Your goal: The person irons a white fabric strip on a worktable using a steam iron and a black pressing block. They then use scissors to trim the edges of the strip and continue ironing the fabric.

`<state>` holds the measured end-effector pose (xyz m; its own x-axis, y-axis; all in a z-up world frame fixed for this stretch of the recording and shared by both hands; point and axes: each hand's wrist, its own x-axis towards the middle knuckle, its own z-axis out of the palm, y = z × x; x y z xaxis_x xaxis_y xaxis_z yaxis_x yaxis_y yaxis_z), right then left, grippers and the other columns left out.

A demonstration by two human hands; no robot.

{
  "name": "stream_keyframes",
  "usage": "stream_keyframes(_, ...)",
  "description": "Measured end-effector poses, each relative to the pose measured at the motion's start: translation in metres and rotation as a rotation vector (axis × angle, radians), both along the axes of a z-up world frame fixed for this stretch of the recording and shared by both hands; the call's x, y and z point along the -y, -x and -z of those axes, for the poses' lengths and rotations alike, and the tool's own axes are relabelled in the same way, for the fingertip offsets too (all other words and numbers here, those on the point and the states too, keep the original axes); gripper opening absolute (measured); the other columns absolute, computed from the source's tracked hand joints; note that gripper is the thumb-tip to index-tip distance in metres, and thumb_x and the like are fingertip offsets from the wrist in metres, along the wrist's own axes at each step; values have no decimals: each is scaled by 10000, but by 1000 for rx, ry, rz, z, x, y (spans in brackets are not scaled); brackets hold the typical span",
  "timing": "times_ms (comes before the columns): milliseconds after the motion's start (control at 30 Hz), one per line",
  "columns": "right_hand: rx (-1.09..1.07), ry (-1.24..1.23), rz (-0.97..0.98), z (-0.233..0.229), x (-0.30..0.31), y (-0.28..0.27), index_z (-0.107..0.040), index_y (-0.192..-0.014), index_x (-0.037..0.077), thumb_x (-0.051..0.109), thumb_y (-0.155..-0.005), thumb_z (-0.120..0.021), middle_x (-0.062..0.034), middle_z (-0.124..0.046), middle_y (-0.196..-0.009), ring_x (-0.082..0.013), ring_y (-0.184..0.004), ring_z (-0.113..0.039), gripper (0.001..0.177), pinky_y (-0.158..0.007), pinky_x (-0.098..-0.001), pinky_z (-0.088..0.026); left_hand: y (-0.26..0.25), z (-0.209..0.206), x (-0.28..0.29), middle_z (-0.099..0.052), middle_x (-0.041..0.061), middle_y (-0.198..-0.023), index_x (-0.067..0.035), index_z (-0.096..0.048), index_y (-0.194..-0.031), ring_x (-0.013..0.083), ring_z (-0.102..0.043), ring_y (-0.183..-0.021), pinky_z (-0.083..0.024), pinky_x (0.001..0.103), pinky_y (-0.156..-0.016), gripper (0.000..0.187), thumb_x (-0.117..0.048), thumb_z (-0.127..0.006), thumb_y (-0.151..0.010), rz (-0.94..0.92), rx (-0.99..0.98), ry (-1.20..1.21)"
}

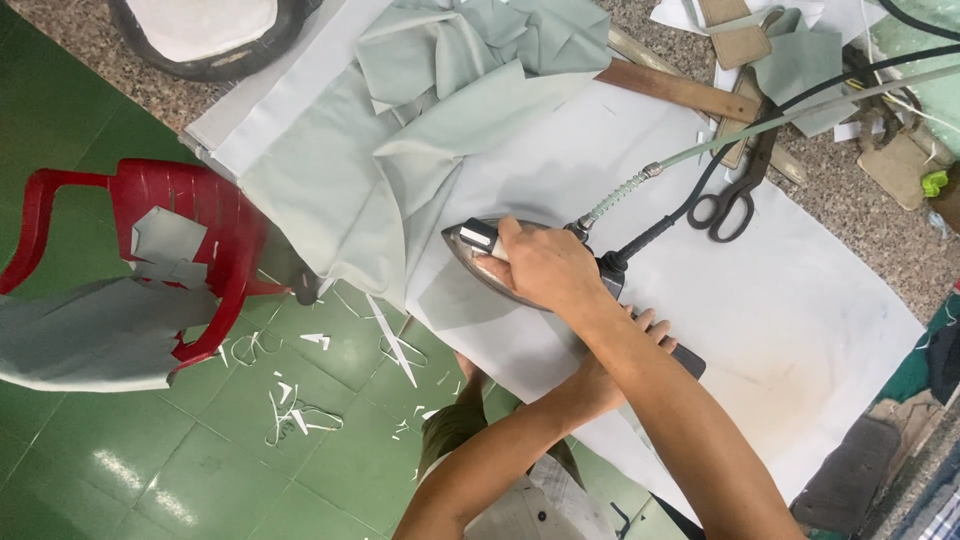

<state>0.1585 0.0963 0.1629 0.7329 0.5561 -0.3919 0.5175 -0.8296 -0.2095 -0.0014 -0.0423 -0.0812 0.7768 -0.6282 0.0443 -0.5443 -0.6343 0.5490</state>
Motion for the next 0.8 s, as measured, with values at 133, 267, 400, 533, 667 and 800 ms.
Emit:
stream_keyframes(133,23,0,-9,-1,0,1,-562,-1059,73,569,-1036,-461,-139,-722,-763,-314,-744,-771,507,-710,-444,-621,6,32,10,-545,62,-1566,-246,-557,-1500,321,-436,-1516,-224,565,-1319,487,-374,-547,-1031,-7,0,53)
stream_keyframes(267,16,5,-1,3,1,1,-553,-1048,76,587,-1030,-458,-142,-718,-764,-320,-747,-770,520,-711,-452,-621,7,36,13,-569,95,-1536,-213,-597,-1462,355,-467,-1493,-261,579,-1315,464,-333,-601,-1013,-53,42,170)
stream_keyframes(400,47,-23,-11,7,3,1,-546,-1025,77,595,-1019,-475,-144,-715,-755,-331,-731,-767,523,-694,-458,-620,-6,-21,-14,-538,73,-1564,-217,-558,-1499,340,-447,-1504,-241,568,-1315,484,-297,-577,-1022,39,-54,43)
stream_keyframes(533,66,-30,-17,7,3,1,-545,-1021,76,595,-1018,-478,-139,-716,-750,-324,-724,-768,523,-686,-450,-622,-1,-10,-4,-546,74,-1489,-194,-584,-1432,338,-462,-1446,-260,556,-1294,419,-262,-582,-1018,-31,-49,89)
stream_keyframes(667,97,-42,-49,14,5,-1,-535,-1004,90,595,-995,-517,-128,-707,-732,-318,-707,-765,506,-667,-449,-622,15,4,4,-565,76,-1320,-144,-641,-1280,332,-495,-1315,-302,528,-1247,279,-184,-594,-1008,-197,-45,182)
stream_keyframes(800,203,-33,-141,22,5,-4,-534,-956,129,571,-986,-554,-101,-695,-704,-307,-652,-755,443,-633,-428,-619,37,16,5,-584,78,-1151,-94,-699,-1129,327,-529,-1184,-344,499,-1200,160,-106,-607,-999,-353,-34,265)
